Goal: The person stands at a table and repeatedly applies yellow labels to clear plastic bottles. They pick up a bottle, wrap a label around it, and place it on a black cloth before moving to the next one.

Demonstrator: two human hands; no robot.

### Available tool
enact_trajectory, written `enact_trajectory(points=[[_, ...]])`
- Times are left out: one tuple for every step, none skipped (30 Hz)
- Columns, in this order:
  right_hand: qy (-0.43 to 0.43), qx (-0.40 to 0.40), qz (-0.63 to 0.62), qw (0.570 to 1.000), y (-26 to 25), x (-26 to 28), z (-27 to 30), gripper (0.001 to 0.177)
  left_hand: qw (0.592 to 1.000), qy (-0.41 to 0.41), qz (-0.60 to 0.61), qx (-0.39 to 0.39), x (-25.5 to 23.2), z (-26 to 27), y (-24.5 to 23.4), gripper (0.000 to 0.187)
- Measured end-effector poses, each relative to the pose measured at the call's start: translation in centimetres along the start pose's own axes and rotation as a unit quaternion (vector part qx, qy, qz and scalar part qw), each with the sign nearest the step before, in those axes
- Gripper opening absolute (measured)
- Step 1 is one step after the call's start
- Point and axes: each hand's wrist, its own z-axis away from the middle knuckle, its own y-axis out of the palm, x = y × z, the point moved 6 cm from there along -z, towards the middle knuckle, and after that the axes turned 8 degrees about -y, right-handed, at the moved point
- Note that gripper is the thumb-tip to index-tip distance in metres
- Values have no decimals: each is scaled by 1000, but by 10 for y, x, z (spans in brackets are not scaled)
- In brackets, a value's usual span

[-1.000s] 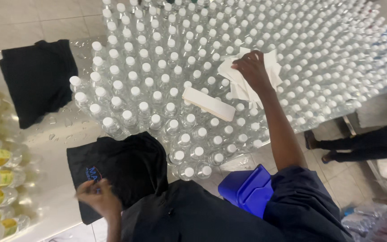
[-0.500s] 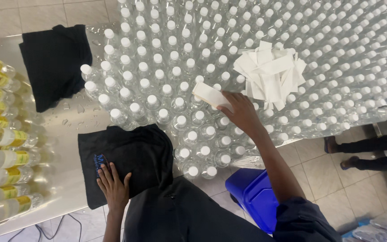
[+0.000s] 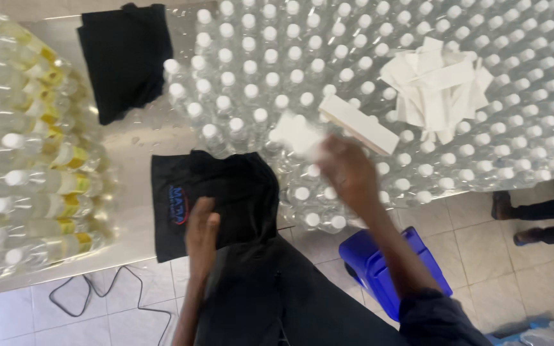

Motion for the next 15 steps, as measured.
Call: enact_trajectory(points=[[-5,-3,-3,1000,3,43,-10,40,1000,3,2,-6,-26,11,6,64],[-20,-3,-51,999,6,88,-21,38,991,-8,122,59,-51,23,18,69],[-37,-2,-97,995,8,131,-31,38,962,-17,241,124,-79,34,32,74],[-44,-6,-98,994,29,153,-30,38,962,-10,244,120,-74,29,27,74],[-43,4,-116,992,49,177,-25,35,970,-68,228,56,-58,26,16,59],[-42,15,-133,990,71,201,-20,38,969,-126,210,-8,-42,24,5,47],[-44,13,-135,990,95,196,-12,38,970,-124,211,-10,-29,18,-7,47],[-10,68,-179,982,128,188,-3,40,961,-130,237,-57,-15,12,-23,44],[26,125,-220,967,160,182,9,45,950,-137,262,-102,1,7,-38,41],[26,125,-221,967,163,171,-23,45,949,-138,262,-103,-12,9,-56,41],[105,161,-174,966,169,151,-48,44,949,-151,252,-113,-22,14,-73,42],[183,195,-123,956,175,132,-72,42,949,-164,242,-122,-30,18,-91,43],[182,202,-126,954,211,111,-65,42,947,-170,243,-126,-27,20,-102,43],[179,260,-72,946,252,89,-55,48,947,-180,235,-121,-24,22,-112,43],[173,315,-16,933,293,66,-47,55,949,-187,228,-114,-21,20,-122,43]])
